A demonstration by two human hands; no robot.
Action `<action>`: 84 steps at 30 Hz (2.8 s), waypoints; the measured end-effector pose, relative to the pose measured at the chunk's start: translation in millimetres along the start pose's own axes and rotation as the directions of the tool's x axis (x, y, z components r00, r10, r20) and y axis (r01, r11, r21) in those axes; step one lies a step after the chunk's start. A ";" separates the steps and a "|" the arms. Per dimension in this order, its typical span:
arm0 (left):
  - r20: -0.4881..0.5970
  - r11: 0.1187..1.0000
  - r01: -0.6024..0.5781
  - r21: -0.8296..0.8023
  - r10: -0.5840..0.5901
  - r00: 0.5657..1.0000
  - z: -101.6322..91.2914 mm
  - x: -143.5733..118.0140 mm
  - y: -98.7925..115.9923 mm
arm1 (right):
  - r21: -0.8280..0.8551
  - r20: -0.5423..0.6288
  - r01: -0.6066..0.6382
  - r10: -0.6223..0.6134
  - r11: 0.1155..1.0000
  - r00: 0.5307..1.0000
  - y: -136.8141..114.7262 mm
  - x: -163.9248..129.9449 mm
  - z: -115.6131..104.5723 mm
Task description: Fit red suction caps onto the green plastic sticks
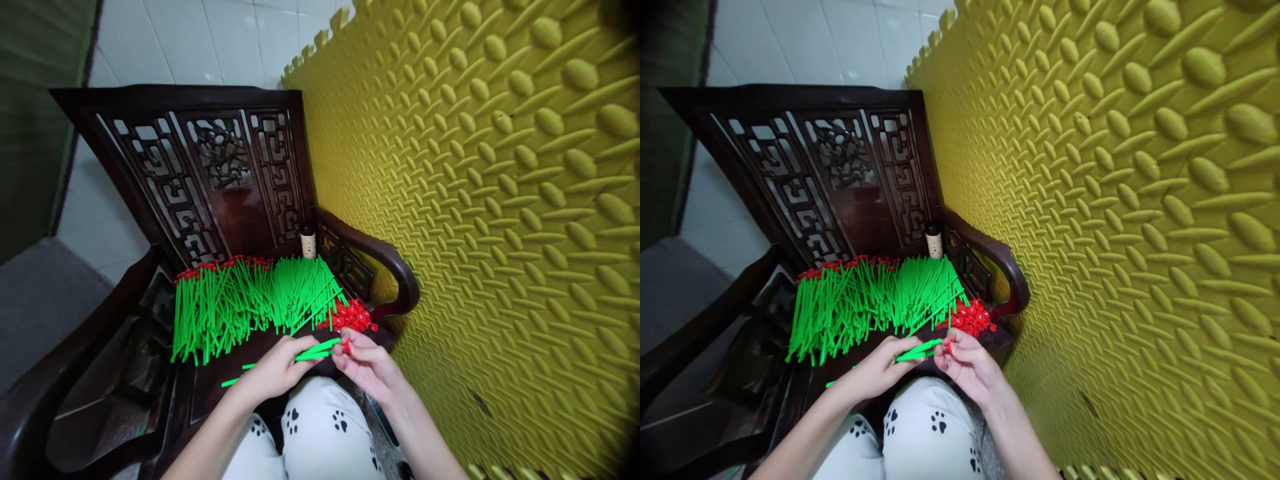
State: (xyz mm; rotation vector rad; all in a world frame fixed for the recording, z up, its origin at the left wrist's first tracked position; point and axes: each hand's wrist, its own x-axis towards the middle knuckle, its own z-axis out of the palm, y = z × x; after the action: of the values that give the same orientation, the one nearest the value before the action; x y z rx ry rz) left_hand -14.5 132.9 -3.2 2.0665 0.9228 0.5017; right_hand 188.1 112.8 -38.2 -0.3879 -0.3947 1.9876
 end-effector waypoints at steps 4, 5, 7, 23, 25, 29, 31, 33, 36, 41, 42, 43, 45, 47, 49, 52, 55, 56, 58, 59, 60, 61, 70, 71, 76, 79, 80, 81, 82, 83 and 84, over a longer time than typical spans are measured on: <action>-0.031 0.998 0.021 -0.061 -0.023 0.999 -0.3 -3.7 -2.0 | -0.040 0.052 0.042 -0.040 0.998 0.998 3.4 -2.2 11.5; -0.037 0.997 0.026 -0.074 -0.028 0.999 -0.9 -4.3 -2.8 | -0.043 0.061 0.065 -0.062 0.997 0.996 5.3 -2.4 13.6; -0.044 0.995 0.031 -0.096 -0.036 0.998 -2.2 -5.5 -5.0 | -0.051 0.074 0.113 -0.109 0.992 0.991 9.6 -2.2 16.3; -0.034 0.987 0.043 -0.157 -0.049 0.998 -6.4 -10.1 -14.1 | -0.282 0.210 0.082 -0.021 0.956 0.978 -0.3 3.9 15.9; -0.037 0.988 0.037 -0.147 -0.042 0.998 -6.6 -9.9 -11.9 | -0.262 0.197 0.053 0.000 0.964 0.980 -1.6 6.1 12.2; -0.026 0.991 0.010 -0.132 -0.014 1.000 -6.9 -8.6 -6.5 | -0.194 0.164 -0.018 0.051 0.981 0.985 -1.0 8.7 6.0; -0.028 0.992 0.002 -0.125 -0.005 1.000 -6.5 -7.5 -5.9 | -0.164 0.146 -0.029 0.053 0.986 0.988 1.4 9.2 4.5; -0.048 0.993 0.003 -0.120 -0.008 0.999 -5.2 -6.3 -7.8 | -0.122 0.102 -0.010 0.023 0.992 0.995 4.6 10.0 3.6; -0.071 0.994 0.010 -0.110 -0.018 0.997 -2.4 -5.4 -13.4 | -0.061 0.039 0.002 0.001 0.998 0.999 8.7 12.6 1.0; -0.059 0.997 0.004 -0.083 -0.009 0.998 -0.4 -6.3 -17.8 | -0.027 0.017 -0.088 0.088 0.996 0.996 10.0 16.8 -8.2; -0.051 0.997 0.002 -0.078 -0.006 0.999 -0.7 -6.4 -17.6 | -0.020 0.012 -0.100 0.100 0.995 0.995 10.1 17.0 -9.8; -0.043 0.997 -0.001 -0.074 -0.002 0.999 -0.9 -6.3 -17.3 | -0.012 0.008 -0.109 0.109 0.994 0.994 10.3 16.9 -11.2; -0.029 0.998 -0.006 -0.066 0.004 1.000 -1.1 -5.8 -17.3 | 0.005 0.001 -0.116 0.116 0.993 0.993 11.8 16.1 -13.2; -0.020 0.998 -0.005 -0.058 0.003 1.000 -0.5 -5.0 -18.5 | 0.025 -0.007 -0.104 0.104 0.994 0.995 14.6 14.8 -14.8; -0.012 0.999 0.002 -0.049 -0.003 1.000 0.8 -4.4 -20.5 | 0.044 -0.014 -0.085 0.086 0.995 0.996 18.0 13.1 -16.6; 0.001 0.999 0.013 -0.042 -0.013 1.000 3.1 -3.5 -21.4 | 0.072 -0.025 -0.069 0.071 0.995 0.997 22.3 10.1 -20.4; 0.007 0.999 0.018 -0.050 -0.018 1.000 5.6 -2.0 -18.1 | 0.092 -0.035 -0.043 0.046 0.995 0.998 24.3 7.0 -22.9; 0.006 0.998 0.020 -0.057 -0.020 1.000 6.6 -1.2 -16.6 | 0.094 -0.039 -0.028 0.032 0.995 0.999 24.5 6.5 -22.8; -0.003 0.997 0.031 -0.074 -0.031 0.999 8.8 0.6 -14.7 | 0.100 -0.045 0.002 0.003 0.995 0.999 24.6 7.2 -21.4; -0.014 0.996 0.044 -0.080 -0.045 0.999 10.0 1.4 -14.7 | 0.099 -0.050 0.020 -0.015 0.995 0.999 24.2 8.6 -20.5; -0.030 0.995 0.061 -0.084 -0.064 0.998 11.3 2.2 -15.4 | 0.072 -0.062 0.041 -0.036 0.997 0.997 23.5 10.9 -19.9; -0.046 0.993 0.084 -0.086 -0.088 0.995 12.4 2.8 -17.0 | -0.004 -0.088 0.068 -0.068 0.998 0.994 22.1 14.1 -20.1; -0.083 0.956 0.264 -0.127 -0.275 0.958 12.5 7.8 -38.9 | -0.957 -0.290 -0.189 -0.655 0.222 0.698 -23.5 54.1 -68.4; -0.079 0.955 0.265 -0.132 -0.277 0.958 12.3 8.7 -39.2 | -0.955 -0.293 -0.242 -0.679 0.172 0.673 -27.2 57.2 -73.3; -0.057 0.955 0.259 -0.142 -0.269 0.962 13.0 9.2 -38.0 | -0.915 -0.309 -0.400 -0.724 0.051 0.616 -29.5 68.0 -84.1; -0.040 0.958 0.249 -0.141 -0.257 0.966 12.6 8.1 -37.5 | -0.925 -0.296 -0.376 -0.719 0.051 0.629 -26.5 70.3 -86.9; -0.037 0.960 0.243 -0.141 -0.250 0.967 12.3 8.0 -37.5 | -0.936 -0.283 -0.346 -0.717 0.061 0.638 -26.1 70.6 -87.5; -0.035 0.962 0.236 -0.140 -0.243 0.969 12.0 8.0 -37.5 | -0.949 -0.266 -0.306 -0.713 0.075 0.649 -25.9 70.8 -87.8; -0.034 0.963 0.230 -0.139 -0.236 0.971 11.8 8.1 -37.6 | -0.962 -0.246 -0.257 -0.707 0.094 0.663 -26.0 71.0 -87.4; -0.034 0.965 0.225 -0.138 -0.232 0.972 11.7 8.3 -37.7 | -0.973 -0.225 -0.199 -0.699 0.120 0.679 -26.1 71.1 -86.2; -0.034 0.965 0.222 -0.138 -0.229 0.973 11.8 8.4 -37.8 | -0.979 -0.202 -0.134 -0.687 0.152 0.698 -26.1 71.0 -84.1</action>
State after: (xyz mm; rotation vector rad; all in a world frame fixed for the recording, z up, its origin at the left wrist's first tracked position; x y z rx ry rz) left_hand -18.3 148.9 -40.2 1.8090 1.1077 0.4803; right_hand 215.6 196.6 -108.9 -1.6369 -1.1900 0.7474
